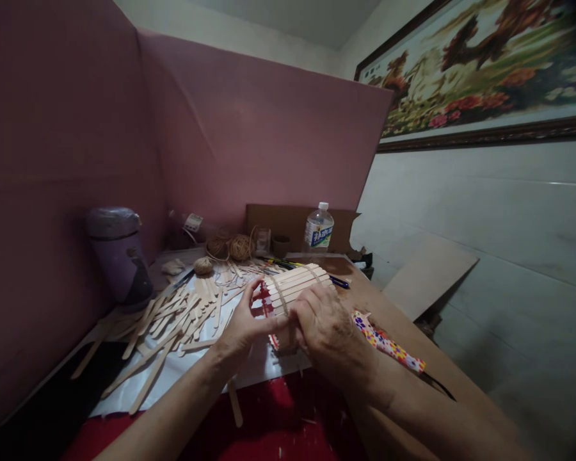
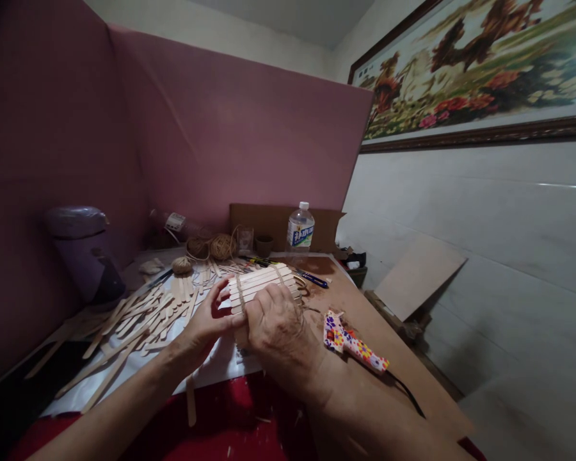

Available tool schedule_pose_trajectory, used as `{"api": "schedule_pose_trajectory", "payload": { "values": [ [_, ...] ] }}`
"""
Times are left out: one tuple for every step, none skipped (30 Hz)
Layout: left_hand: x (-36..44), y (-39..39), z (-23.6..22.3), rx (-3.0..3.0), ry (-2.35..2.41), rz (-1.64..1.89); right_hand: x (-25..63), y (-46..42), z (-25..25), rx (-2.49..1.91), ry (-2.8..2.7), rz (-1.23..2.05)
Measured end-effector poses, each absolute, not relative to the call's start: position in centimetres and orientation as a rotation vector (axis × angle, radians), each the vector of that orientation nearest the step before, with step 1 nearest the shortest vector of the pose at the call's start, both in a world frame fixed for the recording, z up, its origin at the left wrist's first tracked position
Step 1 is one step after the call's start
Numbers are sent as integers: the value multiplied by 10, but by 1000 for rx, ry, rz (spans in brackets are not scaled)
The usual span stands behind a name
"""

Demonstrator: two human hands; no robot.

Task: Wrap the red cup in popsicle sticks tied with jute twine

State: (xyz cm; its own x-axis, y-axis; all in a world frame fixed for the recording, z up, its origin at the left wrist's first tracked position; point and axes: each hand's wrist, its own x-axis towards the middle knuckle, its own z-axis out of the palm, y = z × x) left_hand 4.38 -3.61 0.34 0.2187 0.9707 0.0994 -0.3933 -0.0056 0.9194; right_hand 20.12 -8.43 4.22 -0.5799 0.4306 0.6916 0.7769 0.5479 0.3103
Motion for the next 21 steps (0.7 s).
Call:
{"api": "schedule_pose_trajectory", "payload": {
  "values": [
    [43,-36,4,1032,718,1244,202,-86,43,-967,-2248,-766],
    [42,-35,4,1015,718,1252,203,-88,44,-960,-2256,-695],
    [41,-35,5,1003,719,1257,204,-90,46,-960,-2256,-624],
    [40,-35,6,1001,717,1255,205,-91,47,-964,-2244,-564],
    [39,-35,7,1006,706,1249,207,-92,50,-969,-2221,-525],
    [38,-36,8,1013,689,1235,208,-92,52,-976,-2190,-510],
    [38,-37,9,1015,675,1221,209,-92,54,-983,-2158,-516],
    [38,-37,10,1011,666,1211,210,-92,56,-985,-2134,-526],
    [38,-38,11,1002,659,1205,210,-92,58,-982,-2120,-535],
    [39,-39,12,989,657,1204,210,-92,60,-975,-2113,-543],
    [39,-40,12,980,657,1203,210,-92,61,-969,-2113,-550],
    [40,-40,12,975,655,1201,209,-92,62,-963,-2117,-557],
    [40,-40,12,976,650,1198,208,-93,63,-959,-2120,-563],
    [40,-40,11,981,642,1193,207,-93,64,-961,-2125,-568],
    [40,-40,10,989,637,1187,206,-93,64,-963,-2131,-574],
    [39,-40,9,998,637,1182,205,-93,64,-967,-2141,-577],
    [39,-39,8,1009,642,1178,204,-93,64,-975,-2151,-580],
    [39,-39,7,1019,650,1177,203,-93,64,-984,-2159,-586],
    [39,-39,6,1028,656,1179,202,-92,64,-988,-2165,-596],
    [39,-38,6,1033,654,1183,201,-91,64,-993,-2169,-608],
    [39,-38,5,1033,646,1190,200,-91,64,-998,-2173,-620]
  ]
}}
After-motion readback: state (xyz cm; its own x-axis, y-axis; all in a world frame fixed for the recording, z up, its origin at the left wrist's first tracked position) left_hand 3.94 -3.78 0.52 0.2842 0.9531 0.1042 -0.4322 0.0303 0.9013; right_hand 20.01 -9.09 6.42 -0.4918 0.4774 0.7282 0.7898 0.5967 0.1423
